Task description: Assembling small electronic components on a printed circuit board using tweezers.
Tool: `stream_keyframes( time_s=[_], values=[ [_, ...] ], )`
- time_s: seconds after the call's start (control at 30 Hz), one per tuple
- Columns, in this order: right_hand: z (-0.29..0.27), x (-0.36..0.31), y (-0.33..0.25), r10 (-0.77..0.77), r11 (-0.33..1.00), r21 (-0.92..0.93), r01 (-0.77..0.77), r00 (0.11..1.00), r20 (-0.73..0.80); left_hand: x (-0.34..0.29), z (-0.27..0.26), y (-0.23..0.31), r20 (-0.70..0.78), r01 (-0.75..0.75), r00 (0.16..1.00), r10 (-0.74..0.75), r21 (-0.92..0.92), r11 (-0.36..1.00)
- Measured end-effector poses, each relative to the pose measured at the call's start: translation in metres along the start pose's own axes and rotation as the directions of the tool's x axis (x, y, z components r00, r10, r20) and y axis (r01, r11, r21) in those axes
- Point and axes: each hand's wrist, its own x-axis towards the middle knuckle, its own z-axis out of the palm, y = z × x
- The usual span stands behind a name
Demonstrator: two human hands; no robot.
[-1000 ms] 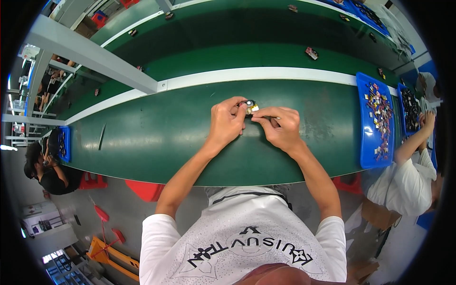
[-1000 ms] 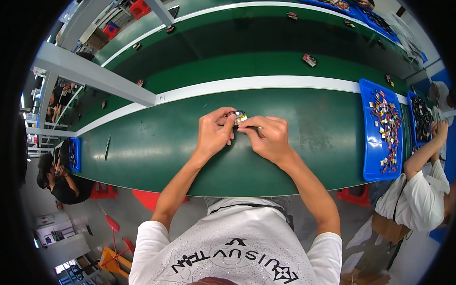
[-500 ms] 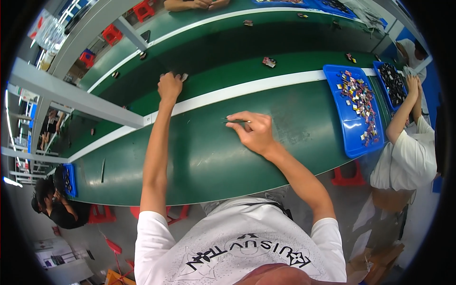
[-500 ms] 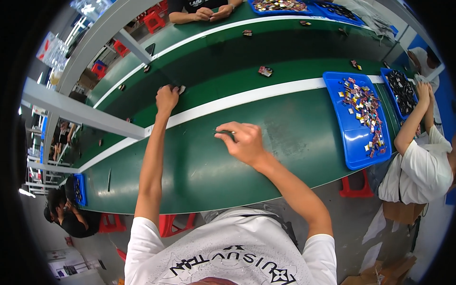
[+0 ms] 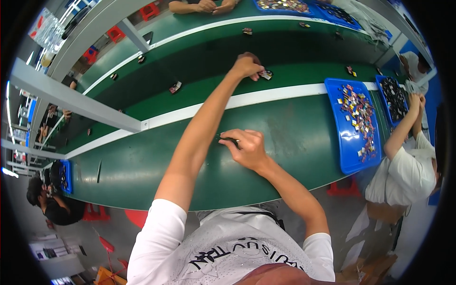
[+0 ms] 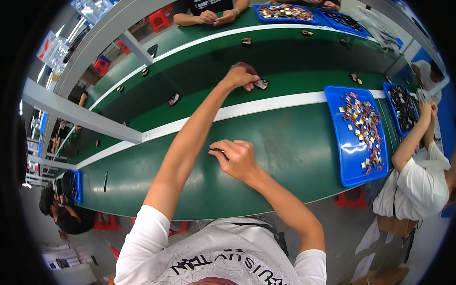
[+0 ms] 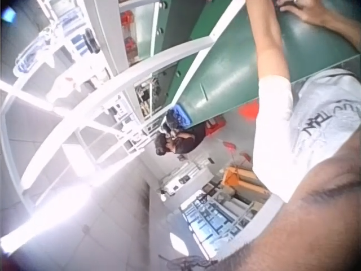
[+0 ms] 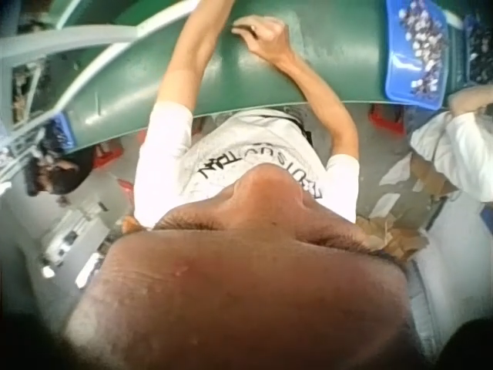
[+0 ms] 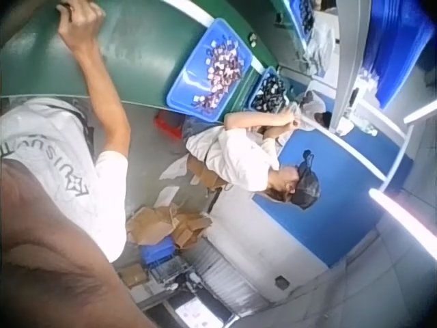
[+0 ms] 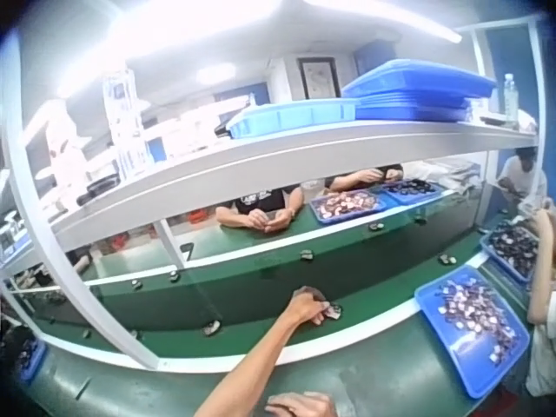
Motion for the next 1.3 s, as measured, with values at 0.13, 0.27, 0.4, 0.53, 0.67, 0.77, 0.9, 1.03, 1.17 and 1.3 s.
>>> stream_keyframes(
  time_s=[0.13, 0.27, 0.4, 0.53, 0.67, 0.77, 0.9, 1.03, 1.17, 1.3],
  values=[
    [-0.005, 0.002, 0.000, 0.023, 0.999, -0.029, -0.023, 1.000, 0.005, 0.011, 0.021, 0.004, 0.000, -0.011, 1.000, 0.011, 0.195, 0.981],
    [-0.002, 0.006, -0.008, 0.001, 0.998, -0.056, 0.002, 0.998, 0.057, 0.011, 0.019, -0.012, -0.164, 0.057, 0.986, -0.022, 0.209, 0.976],
    [0.000, 0.004, -0.008, -0.028, 0.999, -0.026, 0.030, 0.996, 0.079, -0.006, 0.020, -0.012, -0.223, 0.033, 0.974, -0.031, 0.005, 0.999],
    [-0.007, 0.000, -0.008, 0.033, 0.997, -0.071, -0.028, 0.997, 0.075, -0.071, 0.011, -0.008, -0.274, -0.115, 0.961, 0.025, -0.317, 0.941],
    [0.000, 0.003, -0.013, 0.091, 0.996, -0.013, -0.091, 0.994, 0.057, -0.166, -0.011, -0.025, -0.263, -0.129, 0.965, -0.015, -0.522, 0.843],
    [0.001, 0.001, -0.015, 0.190, 0.980, 0.049, -0.193, 0.980, 0.052, -0.221, -0.012, -0.040, -0.220, -0.049, 0.970, -0.106, -0.601, 0.798],
    [-0.004, 0.002, -0.021, 0.285, 0.934, 0.192, -0.301, 0.952, 0.109, -0.265, -0.011, -0.057, -0.206, 0.009, 0.962, -0.180, -0.633, 0.774],
    [-0.003, 0.000, -0.015, 0.522, 0.735, 0.404, -0.545, 0.834, 0.175, -0.286, -0.012, -0.064, -0.249, 0.040, 0.937, -0.246, -0.622, 0.782],
    [-0.002, 0.002, -0.009, 0.531, 0.723, 0.447, -0.527, 0.837, 0.129, -0.292, -0.011, -0.066, -0.279, 0.017, 0.934, -0.223, -0.589, 0.808],
    [-0.002, 0.004, -0.011, 0.510, 0.788, 0.363, -0.498, 0.857, 0.068, -0.296, -0.007, -0.057, -0.335, 0.040, 0.915, -0.226, -0.483, 0.875]
  ],
)
